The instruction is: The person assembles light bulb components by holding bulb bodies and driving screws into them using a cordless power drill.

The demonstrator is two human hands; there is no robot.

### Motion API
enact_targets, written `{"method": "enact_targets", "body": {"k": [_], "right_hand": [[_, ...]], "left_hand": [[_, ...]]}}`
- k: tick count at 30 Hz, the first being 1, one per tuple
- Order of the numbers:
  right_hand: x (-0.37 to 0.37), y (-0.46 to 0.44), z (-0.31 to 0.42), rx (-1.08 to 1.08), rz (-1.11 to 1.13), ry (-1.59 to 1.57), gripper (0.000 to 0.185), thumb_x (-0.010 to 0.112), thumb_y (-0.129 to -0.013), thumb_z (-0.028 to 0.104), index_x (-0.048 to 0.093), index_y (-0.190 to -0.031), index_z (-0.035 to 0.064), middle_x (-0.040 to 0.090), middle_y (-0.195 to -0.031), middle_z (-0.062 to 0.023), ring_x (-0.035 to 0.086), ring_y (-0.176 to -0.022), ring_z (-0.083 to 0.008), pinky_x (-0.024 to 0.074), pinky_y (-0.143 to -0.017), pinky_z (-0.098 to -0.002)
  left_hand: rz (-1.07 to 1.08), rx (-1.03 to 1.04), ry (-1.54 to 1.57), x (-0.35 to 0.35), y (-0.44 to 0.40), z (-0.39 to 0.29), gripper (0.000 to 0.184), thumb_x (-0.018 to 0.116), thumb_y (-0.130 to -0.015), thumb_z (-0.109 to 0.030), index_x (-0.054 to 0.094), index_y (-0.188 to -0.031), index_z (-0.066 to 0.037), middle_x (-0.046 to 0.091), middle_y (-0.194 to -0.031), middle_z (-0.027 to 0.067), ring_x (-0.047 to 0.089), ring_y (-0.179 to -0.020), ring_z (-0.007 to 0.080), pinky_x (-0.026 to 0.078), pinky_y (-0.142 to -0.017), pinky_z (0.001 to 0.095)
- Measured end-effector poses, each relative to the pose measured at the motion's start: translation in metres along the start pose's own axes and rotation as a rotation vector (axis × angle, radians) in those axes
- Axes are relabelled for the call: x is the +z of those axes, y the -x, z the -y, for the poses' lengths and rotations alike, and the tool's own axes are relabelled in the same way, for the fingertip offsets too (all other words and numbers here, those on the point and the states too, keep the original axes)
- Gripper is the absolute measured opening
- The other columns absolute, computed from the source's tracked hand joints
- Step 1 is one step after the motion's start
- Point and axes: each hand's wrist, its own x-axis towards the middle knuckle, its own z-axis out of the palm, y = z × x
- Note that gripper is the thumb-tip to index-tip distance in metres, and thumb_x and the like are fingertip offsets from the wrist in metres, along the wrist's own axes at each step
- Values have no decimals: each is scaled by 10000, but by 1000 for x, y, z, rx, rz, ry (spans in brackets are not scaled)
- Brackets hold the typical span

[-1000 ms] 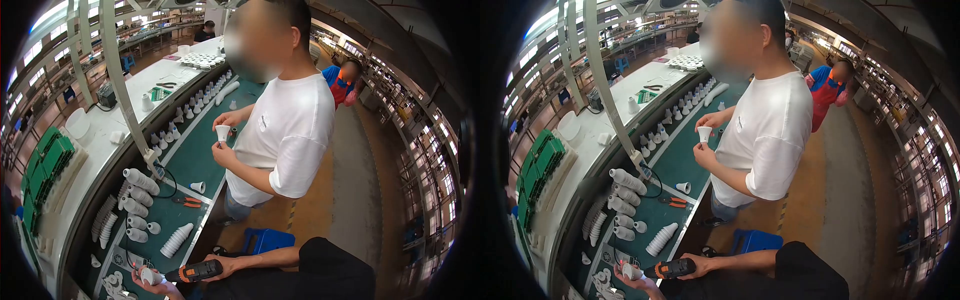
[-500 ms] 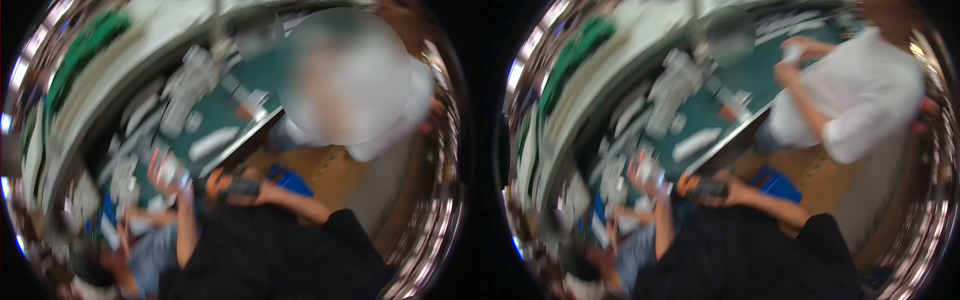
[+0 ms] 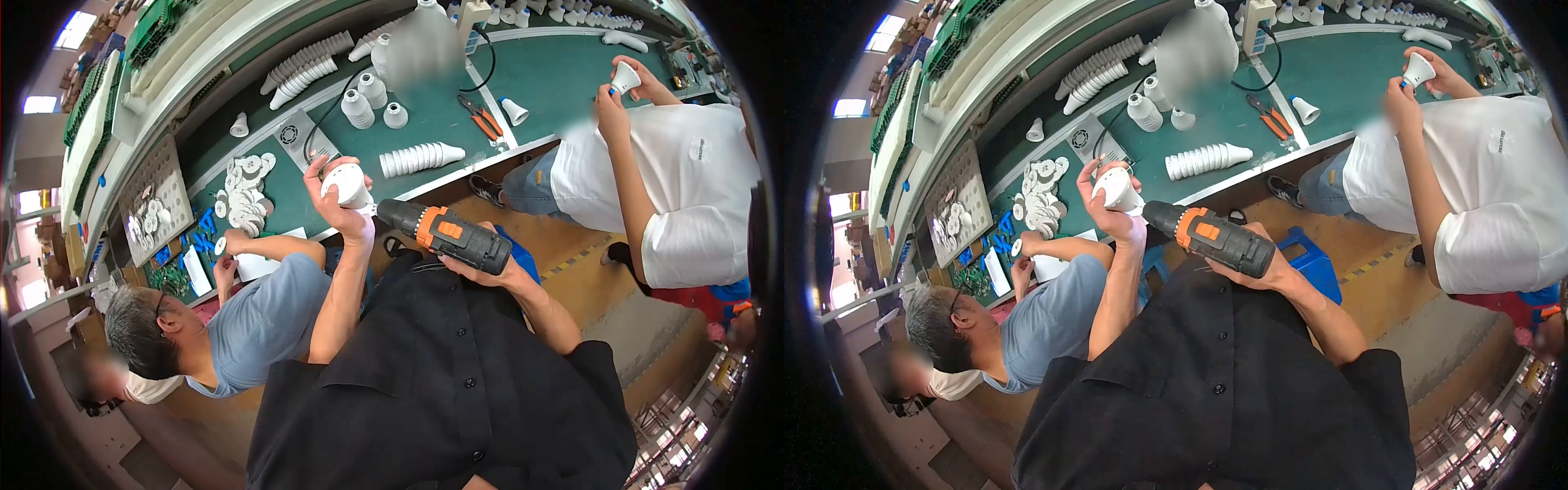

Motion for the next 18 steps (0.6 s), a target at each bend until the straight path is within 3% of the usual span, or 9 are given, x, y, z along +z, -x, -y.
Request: {"method": "enact_targets", "body": {"k": [18], "right_hand": [[4, 0, 8, -15, -48, -29, 155, 726, -773, 37, 670, -914, 3, 691, -805, -99, 665, -700, -197, 531, -684, -310]], "left_hand": [[40, -13, -50, 11, -3, -3, 521, 464, -820, -280, 377, -1245, 8, 630, -904, 223, 588, -545, 227, 490, -512, 303]]}}
